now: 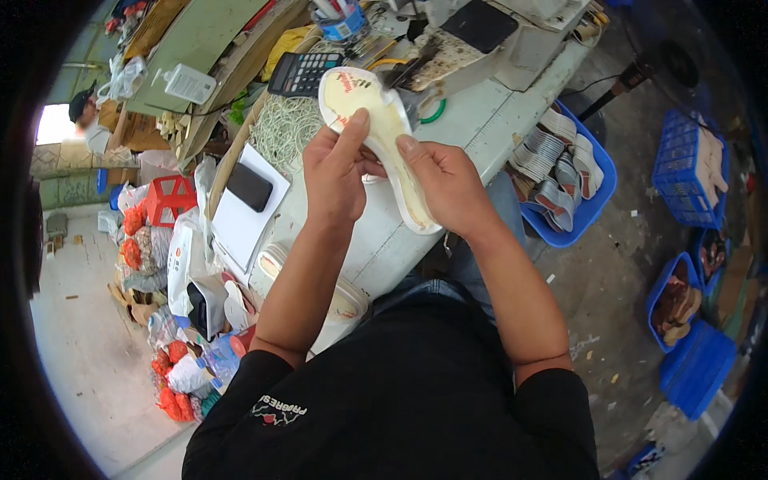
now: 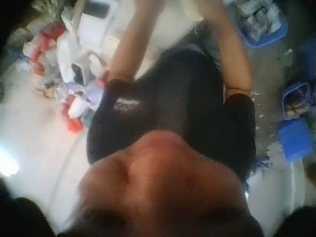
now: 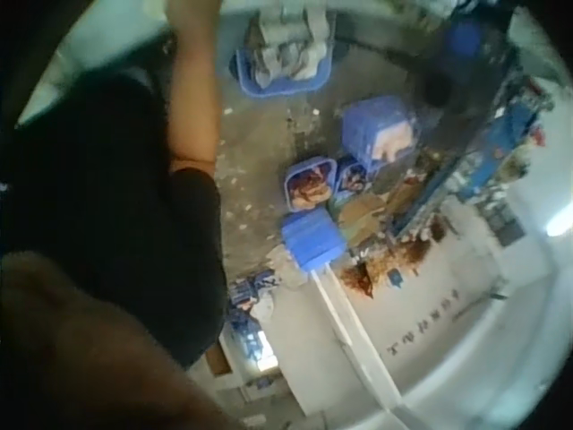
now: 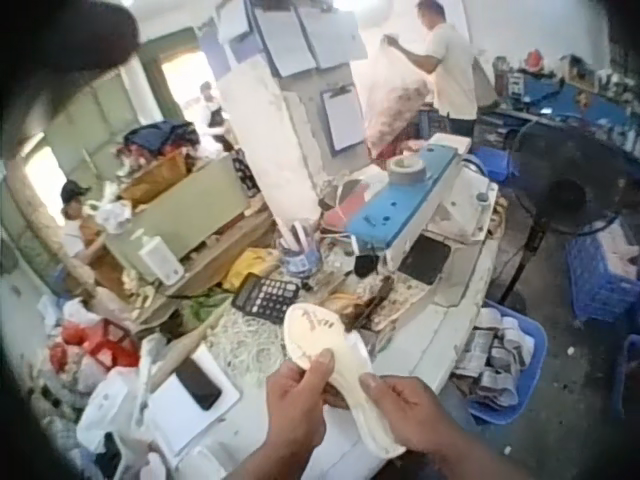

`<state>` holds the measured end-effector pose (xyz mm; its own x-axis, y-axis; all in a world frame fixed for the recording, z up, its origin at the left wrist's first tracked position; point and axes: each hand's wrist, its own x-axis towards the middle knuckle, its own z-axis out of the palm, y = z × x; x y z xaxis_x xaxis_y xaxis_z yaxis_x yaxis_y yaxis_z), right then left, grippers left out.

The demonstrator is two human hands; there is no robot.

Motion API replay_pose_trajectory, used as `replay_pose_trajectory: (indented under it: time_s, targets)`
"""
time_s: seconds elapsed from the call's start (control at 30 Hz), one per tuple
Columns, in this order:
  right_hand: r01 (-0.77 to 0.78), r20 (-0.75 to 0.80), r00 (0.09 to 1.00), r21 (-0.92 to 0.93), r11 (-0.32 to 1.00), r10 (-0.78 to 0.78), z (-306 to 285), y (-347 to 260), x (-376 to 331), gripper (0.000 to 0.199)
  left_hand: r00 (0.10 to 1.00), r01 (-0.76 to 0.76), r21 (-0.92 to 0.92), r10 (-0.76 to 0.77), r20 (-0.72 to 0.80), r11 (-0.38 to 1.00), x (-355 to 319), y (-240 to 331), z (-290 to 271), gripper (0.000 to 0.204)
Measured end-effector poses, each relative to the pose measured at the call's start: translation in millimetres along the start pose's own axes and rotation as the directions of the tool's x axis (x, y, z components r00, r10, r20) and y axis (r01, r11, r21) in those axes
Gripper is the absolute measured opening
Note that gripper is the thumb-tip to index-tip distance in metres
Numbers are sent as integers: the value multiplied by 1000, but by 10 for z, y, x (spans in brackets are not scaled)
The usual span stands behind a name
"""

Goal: The person picks up a stack of white shoe insoles from a blue basket and places them on a cluttered workbench. They then separate the insoles one by one, inspecting each one by turning it over and checking the printed size and brand details before placing it into a new pile on the table.

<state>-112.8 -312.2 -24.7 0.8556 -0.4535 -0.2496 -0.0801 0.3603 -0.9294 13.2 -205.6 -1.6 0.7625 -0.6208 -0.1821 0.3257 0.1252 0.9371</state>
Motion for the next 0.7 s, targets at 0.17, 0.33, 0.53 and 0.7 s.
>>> replay_pose_trajectory:
  time_s: [0.17,0.33,0.53,0.7]
  targets:
    - [176,132,984,-827,534,-120,448,38,-474,69,995,93,287,-83,-46,953,-487,29,-631,36]
    - [300,215,943,-877,374,-252,183,429,-645,61,796,-490,859,-327,510,148,-1181,473,-1715,72]
    - [297,219,864,-948,109,-454,-178,391,-135,60,679,-706,706,-338,652,-55,-1316,142,-2425,64]
    - [217,174,963,-954,209,-207,-199,493,24,68,775,-591,806,-250,581,41,-1113,100,-1950,56]
